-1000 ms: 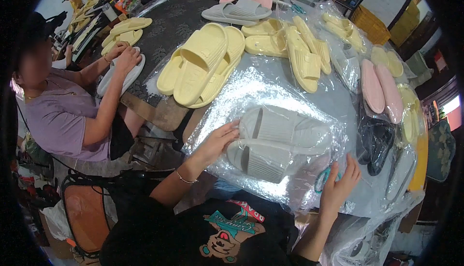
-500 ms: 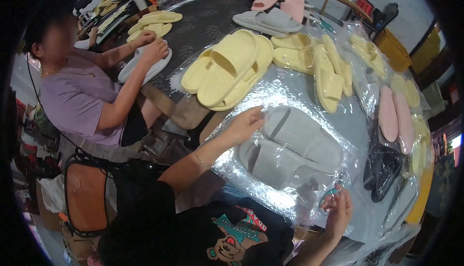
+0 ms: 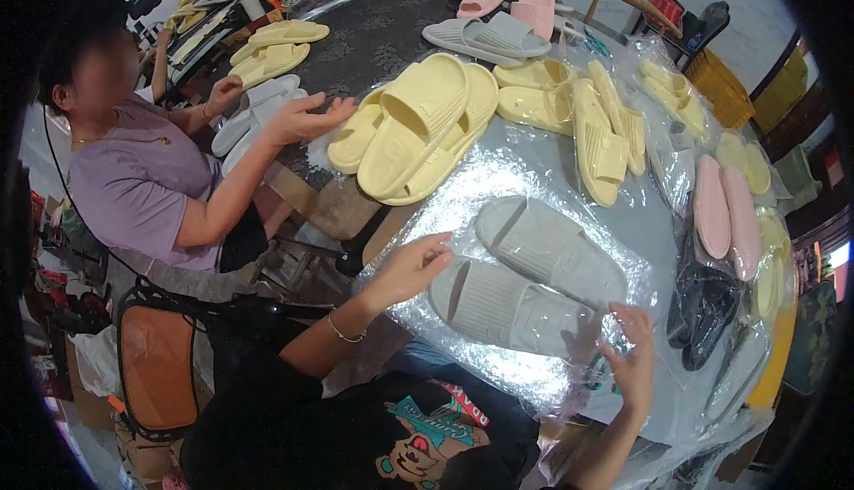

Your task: Sort and pack various slippers into plastic bags at a workshop table.

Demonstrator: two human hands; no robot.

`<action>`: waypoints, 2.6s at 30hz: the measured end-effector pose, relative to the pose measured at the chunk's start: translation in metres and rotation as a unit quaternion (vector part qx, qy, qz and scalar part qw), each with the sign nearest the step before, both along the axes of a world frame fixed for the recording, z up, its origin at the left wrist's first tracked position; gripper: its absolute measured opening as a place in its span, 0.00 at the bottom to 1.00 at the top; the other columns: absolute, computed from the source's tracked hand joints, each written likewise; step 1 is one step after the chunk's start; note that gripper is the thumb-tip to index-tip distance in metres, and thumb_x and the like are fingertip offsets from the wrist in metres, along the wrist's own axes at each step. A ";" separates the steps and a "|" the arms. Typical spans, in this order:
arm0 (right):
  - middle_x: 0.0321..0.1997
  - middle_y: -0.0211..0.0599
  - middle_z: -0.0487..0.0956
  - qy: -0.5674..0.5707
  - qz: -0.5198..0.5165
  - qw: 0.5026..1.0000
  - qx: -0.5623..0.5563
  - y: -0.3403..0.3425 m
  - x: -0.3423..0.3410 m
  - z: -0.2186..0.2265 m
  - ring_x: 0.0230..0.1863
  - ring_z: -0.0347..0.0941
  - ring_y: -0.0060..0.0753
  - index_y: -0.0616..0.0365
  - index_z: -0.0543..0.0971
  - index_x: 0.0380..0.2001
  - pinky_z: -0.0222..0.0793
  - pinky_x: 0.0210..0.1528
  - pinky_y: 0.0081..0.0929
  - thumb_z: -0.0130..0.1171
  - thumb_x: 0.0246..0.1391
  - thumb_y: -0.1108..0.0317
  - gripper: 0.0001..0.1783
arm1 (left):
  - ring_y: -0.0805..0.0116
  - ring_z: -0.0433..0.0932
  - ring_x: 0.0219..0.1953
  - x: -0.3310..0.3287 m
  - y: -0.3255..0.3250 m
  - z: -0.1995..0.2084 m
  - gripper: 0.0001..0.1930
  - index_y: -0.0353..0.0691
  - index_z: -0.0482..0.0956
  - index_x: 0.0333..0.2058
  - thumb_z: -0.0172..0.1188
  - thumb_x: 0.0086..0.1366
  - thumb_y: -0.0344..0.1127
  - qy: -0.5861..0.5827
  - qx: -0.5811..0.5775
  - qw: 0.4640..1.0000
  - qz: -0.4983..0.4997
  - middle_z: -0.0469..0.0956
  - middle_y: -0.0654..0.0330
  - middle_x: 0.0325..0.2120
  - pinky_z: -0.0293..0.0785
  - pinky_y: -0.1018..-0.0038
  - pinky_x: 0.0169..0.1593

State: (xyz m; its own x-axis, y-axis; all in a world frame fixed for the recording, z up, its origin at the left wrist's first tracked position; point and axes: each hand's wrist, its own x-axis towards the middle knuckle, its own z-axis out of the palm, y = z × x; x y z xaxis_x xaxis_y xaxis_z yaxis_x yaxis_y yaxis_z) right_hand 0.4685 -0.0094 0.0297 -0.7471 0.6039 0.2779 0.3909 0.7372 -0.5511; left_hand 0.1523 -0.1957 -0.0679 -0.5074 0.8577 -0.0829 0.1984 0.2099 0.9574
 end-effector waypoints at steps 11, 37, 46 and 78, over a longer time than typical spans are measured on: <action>0.36 0.46 0.74 -0.135 0.136 0.981 0.013 0.008 -0.060 -0.044 0.37 0.70 0.51 0.63 0.76 0.39 0.66 0.40 0.39 0.65 0.37 0.68 0.22 | 0.67 0.80 0.36 0.012 0.004 -0.013 0.18 0.33 0.73 0.50 0.57 0.64 0.37 0.042 -0.009 0.999 0.020 0.81 0.50 0.35 0.74 0.72 0.41; 0.41 0.61 0.72 -0.152 -0.089 0.984 0.022 -0.011 0.019 -0.040 0.46 0.65 0.61 0.70 0.75 0.34 0.60 0.54 0.47 0.60 0.42 0.74 0.14 | 0.45 0.78 0.33 -0.001 0.014 -0.001 0.07 0.41 0.75 0.34 0.51 0.64 0.36 0.206 -0.075 0.959 0.181 0.79 0.49 0.28 0.71 0.55 0.36; 0.41 0.56 0.74 -0.193 -0.246 0.948 0.062 0.002 0.139 -0.023 0.45 0.66 0.62 0.69 0.74 0.41 0.61 0.49 0.47 0.57 0.46 0.77 0.16 | 0.51 0.78 0.33 -0.005 0.021 -0.005 0.14 0.43 0.70 0.48 0.49 0.64 0.33 0.396 -0.095 0.894 0.189 0.69 0.55 0.41 0.75 0.56 0.32; 0.32 0.59 0.77 0.006 -0.196 0.977 0.087 -0.040 -0.083 -0.115 0.36 0.72 0.62 0.69 0.80 0.25 0.63 0.40 0.51 0.60 0.47 0.61 0.17 | 0.56 0.48 0.68 0.004 0.076 -0.003 0.29 0.34 0.60 0.61 0.46 0.67 0.46 0.662 -0.027 0.743 -0.099 0.57 0.49 0.63 0.40 0.54 0.68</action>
